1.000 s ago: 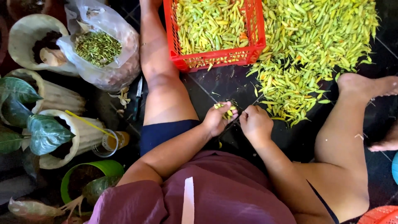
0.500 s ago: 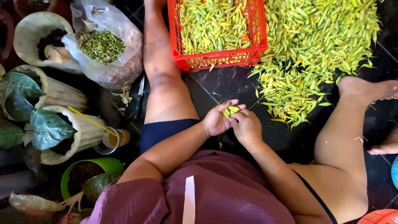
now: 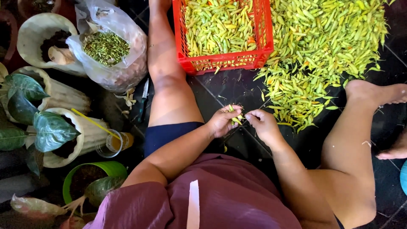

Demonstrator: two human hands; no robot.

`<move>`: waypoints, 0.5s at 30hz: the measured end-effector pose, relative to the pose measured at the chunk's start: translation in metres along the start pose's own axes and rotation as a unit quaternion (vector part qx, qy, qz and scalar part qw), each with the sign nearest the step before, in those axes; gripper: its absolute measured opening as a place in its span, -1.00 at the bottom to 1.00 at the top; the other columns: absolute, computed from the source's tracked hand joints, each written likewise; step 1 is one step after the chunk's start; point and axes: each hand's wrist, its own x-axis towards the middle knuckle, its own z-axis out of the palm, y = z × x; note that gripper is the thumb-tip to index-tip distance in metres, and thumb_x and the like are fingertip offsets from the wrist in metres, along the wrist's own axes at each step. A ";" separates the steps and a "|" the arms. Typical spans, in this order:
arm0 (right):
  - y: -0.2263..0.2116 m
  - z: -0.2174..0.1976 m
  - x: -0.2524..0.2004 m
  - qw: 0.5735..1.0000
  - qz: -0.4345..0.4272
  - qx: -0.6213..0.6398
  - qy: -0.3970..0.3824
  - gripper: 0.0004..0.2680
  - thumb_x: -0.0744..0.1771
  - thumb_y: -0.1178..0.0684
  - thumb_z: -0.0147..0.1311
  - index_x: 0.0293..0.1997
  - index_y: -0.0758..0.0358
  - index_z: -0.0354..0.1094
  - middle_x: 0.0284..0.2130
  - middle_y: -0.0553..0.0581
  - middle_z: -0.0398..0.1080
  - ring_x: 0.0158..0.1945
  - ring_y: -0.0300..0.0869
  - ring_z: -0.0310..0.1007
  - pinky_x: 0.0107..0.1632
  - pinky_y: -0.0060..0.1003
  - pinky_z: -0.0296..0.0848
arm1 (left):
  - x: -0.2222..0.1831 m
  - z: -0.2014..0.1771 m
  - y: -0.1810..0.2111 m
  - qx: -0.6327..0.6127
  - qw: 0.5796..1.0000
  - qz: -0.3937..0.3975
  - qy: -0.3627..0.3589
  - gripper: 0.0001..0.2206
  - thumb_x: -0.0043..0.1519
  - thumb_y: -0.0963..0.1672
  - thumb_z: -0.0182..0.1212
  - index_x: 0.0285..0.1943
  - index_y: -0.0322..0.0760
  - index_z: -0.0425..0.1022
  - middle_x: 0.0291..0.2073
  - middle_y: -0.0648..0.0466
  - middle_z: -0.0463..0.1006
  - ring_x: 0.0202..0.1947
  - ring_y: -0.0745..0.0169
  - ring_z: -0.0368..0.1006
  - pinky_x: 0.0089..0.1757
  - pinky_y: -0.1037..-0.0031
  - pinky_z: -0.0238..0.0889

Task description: Removing stems from small green vegetables or flower buds by hand and placing them into a plastic crate.

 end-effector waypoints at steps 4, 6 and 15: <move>-0.029 -0.004 -0.011 0.997 -0.050 -0.060 -0.017 -0.85 0.30 0.05 0.22 -0.11 0.22 0.58 -0.31 0.23 0.57 -0.19 0.06 0.58 -0.12 -0.10 0.52 | 0.002 0.000 0.000 0.016 1.000 0.013 0.017 -0.84 0.22 -0.17 0.41 -0.06 -0.25 0.58 -0.33 -0.05 0.66 -0.35 0.15 0.67 -0.39 0.46 0.61; -0.043 -0.005 -0.017 0.975 -0.105 -0.198 0.008 -0.89 0.32 0.03 0.19 -0.15 0.14 0.58 -0.32 0.15 0.54 -0.20 0.04 0.56 -0.14 -0.14 0.54 | -0.001 0.003 -0.002 0.030 0.999 0.016 0.033 -0.84 0.21 -0.16 0.44 -0.11 -0.25 0.57 -0.35 -0.06 0.67 -0.36 0.16 0.67 -0.39 0.49 0.61; 0.022 0.038 0.013 0.989 0.068 -0.091 0.092 -0.77 0.31 -0.11 0.12 -0.18 0.24 0.55 -0.30 0.32 0.54 -0.06 0.24 0.52 -0.05 0.06 0.48 | -0.002 0.015 -0.006 0.129 0.969 0.197 0.078 -0.87 0.26 -0.20 0.35 -0.17 -0.40 0.49 -0.49 -0.05 0.57 -0.50 0.27 0.58 -0.47 0.59 0.56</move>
